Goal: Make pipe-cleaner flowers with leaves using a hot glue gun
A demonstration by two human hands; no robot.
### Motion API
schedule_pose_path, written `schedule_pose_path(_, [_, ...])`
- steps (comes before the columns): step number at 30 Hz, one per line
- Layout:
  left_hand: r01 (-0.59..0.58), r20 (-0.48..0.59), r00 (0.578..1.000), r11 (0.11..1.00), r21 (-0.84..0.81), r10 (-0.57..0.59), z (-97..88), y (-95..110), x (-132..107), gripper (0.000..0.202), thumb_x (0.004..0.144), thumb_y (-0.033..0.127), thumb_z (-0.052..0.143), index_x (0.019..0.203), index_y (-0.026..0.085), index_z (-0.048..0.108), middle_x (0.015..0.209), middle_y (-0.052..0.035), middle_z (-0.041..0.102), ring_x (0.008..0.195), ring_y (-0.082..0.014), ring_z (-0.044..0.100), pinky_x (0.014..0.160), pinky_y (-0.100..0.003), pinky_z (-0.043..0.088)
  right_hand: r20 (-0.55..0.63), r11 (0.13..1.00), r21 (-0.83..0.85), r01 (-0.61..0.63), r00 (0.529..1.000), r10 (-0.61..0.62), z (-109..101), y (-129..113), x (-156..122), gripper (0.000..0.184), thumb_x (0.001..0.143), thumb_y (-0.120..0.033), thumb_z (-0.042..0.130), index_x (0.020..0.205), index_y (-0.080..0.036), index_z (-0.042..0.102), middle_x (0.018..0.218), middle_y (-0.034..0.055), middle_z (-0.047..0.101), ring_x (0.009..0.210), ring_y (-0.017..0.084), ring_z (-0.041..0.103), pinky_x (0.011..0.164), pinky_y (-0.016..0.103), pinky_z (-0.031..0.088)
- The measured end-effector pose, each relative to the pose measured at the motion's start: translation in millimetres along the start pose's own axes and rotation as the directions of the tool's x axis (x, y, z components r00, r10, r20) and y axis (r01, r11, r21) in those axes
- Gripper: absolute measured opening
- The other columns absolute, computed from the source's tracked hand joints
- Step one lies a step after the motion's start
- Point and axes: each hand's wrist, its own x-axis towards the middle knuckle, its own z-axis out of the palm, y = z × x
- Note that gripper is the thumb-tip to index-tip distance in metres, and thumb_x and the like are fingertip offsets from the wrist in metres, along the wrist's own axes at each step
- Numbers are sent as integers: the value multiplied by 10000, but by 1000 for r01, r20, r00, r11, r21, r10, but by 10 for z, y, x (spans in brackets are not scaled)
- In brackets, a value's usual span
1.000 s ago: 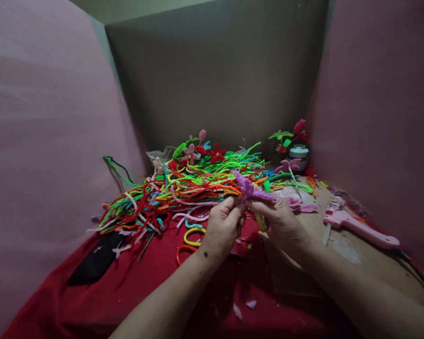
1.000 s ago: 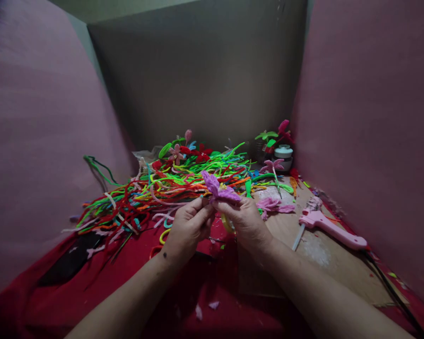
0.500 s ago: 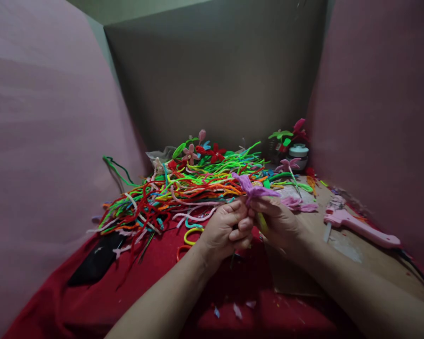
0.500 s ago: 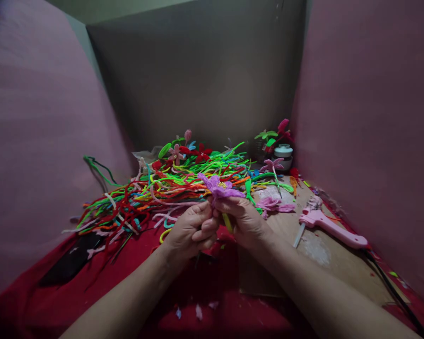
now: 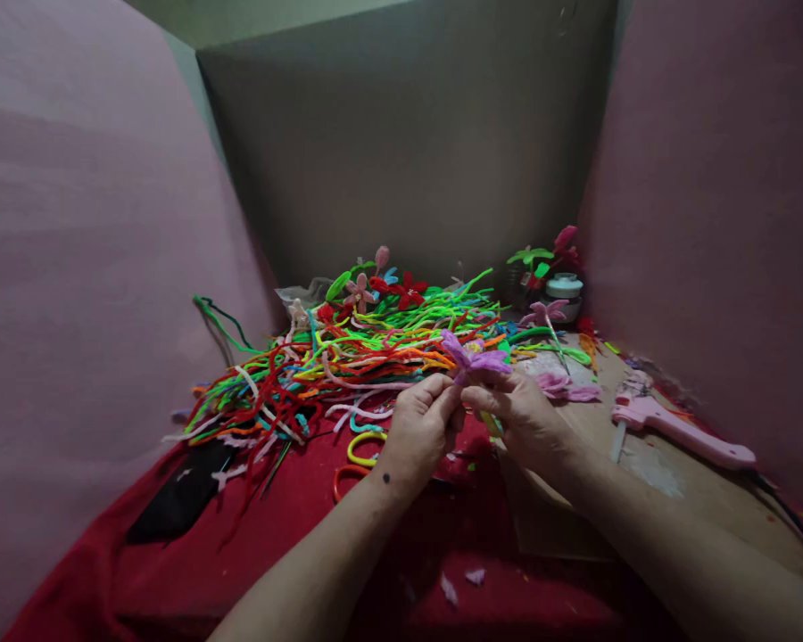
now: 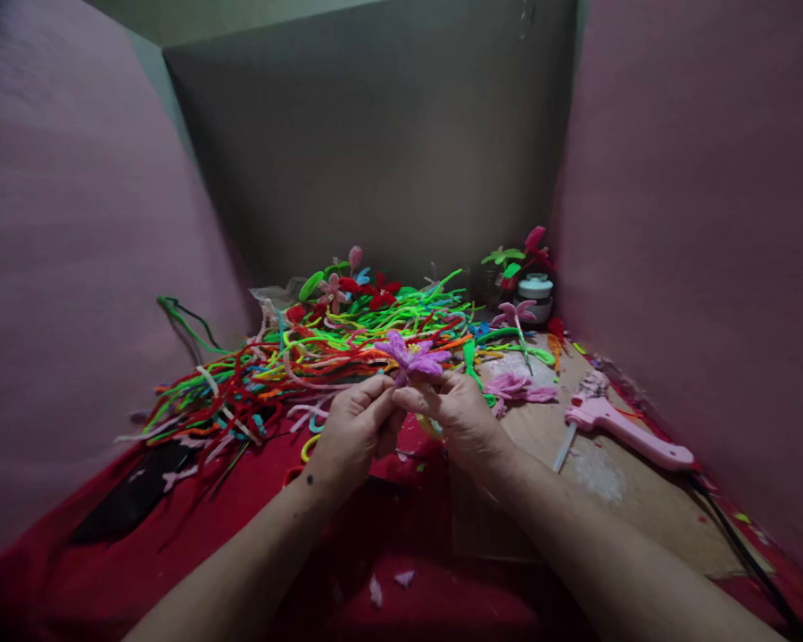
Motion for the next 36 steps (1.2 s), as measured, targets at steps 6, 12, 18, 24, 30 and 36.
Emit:
schedule_pose_path(6, [97, 117, 991, 949, -299, -65, -24, 46, 14, 250, 775, 329, 613, 660, 151, 481, 476, 69, 448, 295, -12, 268, 300, -140, 218, 31, 1000, -3, 16, 999, -15, -55, -46, 39, 104, 600, -236, 756, 680, -190, 708, 638, -23, 650, 563, 95, 532, 559, 233, 422])
schedule_pose_path(12, [275, 331, 935, 847, -454, -127, -83, 2, 27, 197, 804, 324, 596, 753, 145, 529, 489, 86, 402, 305, 4, 165, 280, -114, 213, 101, 972, 154, -176, 982, 162, -103, 11, 56, 99, 597, -237, 748, 638, -187, 673, 544, -39, 603, 464, 61, 488, 422, 174, 336])
schedule_pose_path(18, [333, 419, 894, 860, -386, -159, -91, -27, 56, 164, 822, 325, 552, 776, 170, 526, 502, 88, 393, 308, -12, 141, 286, -141, 206, 118, 926, 252, -280, 959, 258, -149, 73, 70, 124, 556, -236, 760, 614, -178, 667, 525, -32, 617, 473, 77, 524, 435, 179, 367])
schedule_pose_path(24, [-256, -38, 954, 873, 414, 298, -3, -61, -9, 177, 804, 268, 536, 656, 177, 503, 578, 23, 478, 494, -77, 413, 498, -201, 334, -42, 970, 208, -129, 989, 140, -51, 44, 53, 164, 515, -174, 762, 667, -171, 703, 575, -33, 638, 477, 73, 503, 443, 194, 363])
schedule_pose_path(30, [-233, -32, 959, 850, 472, 280, -28, -94, -3, 256, 861, 276, 454, 623, 185, 474, 518, 44, 436, 446, -68, 372, 484, -205, 301, -5, 994, 108, -3, 1000, 3, 9, 5, -4, 128, 585, -181, 768, 705, -198, 727, 625, -29, 653, 612, 97, 555, 608, 223, 434])
schedule_pose_path(36, [-57, -17, 998, 994, 93, 59, -21, -12, 21, 257, 825, 343, 525, 639, 171, 487, 458, 72, 428, 326, -32, 321, 351, -173, 225, 104, 999, -35, 35, 994, -31, -48, -5, 6, 171, 627, -228, 767, 793, -228, 727, 699, -17, 668, 620, 107, 561, 613, 247, 433])
